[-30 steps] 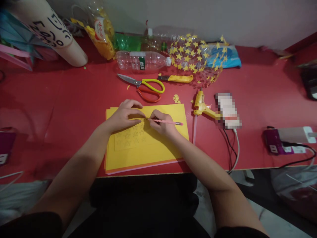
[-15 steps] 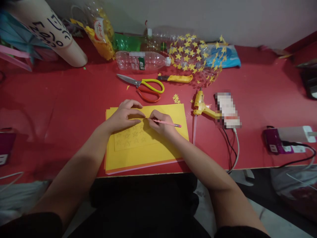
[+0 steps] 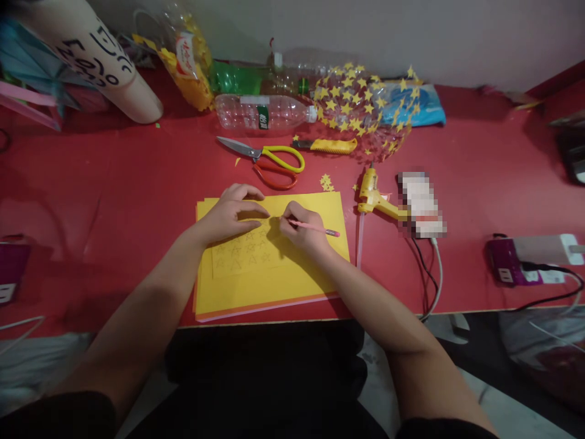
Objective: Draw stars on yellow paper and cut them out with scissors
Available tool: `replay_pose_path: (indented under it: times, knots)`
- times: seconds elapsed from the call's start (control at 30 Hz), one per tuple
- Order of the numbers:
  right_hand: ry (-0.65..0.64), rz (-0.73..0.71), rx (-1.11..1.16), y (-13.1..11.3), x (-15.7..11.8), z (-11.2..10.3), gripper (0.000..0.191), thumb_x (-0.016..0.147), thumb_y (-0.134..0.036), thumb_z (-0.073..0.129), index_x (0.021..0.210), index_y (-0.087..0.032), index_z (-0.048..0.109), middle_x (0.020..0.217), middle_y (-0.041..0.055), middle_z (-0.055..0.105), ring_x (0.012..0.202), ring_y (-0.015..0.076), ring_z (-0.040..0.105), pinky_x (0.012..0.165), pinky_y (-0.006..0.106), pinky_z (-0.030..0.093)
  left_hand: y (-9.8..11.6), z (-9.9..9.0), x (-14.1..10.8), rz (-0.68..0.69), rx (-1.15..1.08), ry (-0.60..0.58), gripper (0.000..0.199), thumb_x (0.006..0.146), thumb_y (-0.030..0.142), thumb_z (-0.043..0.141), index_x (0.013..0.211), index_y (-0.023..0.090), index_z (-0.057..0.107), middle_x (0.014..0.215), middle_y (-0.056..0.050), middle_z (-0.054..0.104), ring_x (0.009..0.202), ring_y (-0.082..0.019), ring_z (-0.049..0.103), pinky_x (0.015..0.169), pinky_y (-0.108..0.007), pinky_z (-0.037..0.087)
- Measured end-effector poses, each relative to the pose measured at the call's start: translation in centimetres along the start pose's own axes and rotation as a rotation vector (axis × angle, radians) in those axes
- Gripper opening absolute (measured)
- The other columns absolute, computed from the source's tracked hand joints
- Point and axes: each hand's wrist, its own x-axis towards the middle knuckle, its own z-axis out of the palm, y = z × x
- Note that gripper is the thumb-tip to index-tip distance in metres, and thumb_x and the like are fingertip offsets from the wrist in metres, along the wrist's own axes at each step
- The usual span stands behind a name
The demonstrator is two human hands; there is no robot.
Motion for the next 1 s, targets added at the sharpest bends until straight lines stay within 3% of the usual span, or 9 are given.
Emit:
replay_pose_path:
  times: [0.47,1.0]
  knots:
    - [0.035,0.03,-0.014,0.17,-0.02,-0.08,0.013,0.07,-0.026,0.053,0.064,-0.024,0.042,0.053,-0.0046,0.044,0.049,0.0108,0.035,0.047,0.025,0.026,-0.16,0.07,0.01,0.0,-0.006,0.008,0.019,0.083,0.026,0.063,0.098,0.027,0.075,0.122,-0.005,0.057,0.121,-0.026,0.045,0.108,-0.047,0.036]
    - [-0.063,-0.014,-0.075,-0.07,-0.46,-0.12,0.015,0.076,-0.03,0.056,0.067,-0.023,0.047,0.056,-0.0034,0.048,0.053,0.0115,0.039,0.051,0.026,0.03,-0.23,0.13,0.0,0.005,-0.004,0.007,0.02,0.083,0.027,0.061,0.098,0.027,0.075,0.122,-0.005,0.057,0.121,-0.027,0.045,0.109,-0.048,0.035]
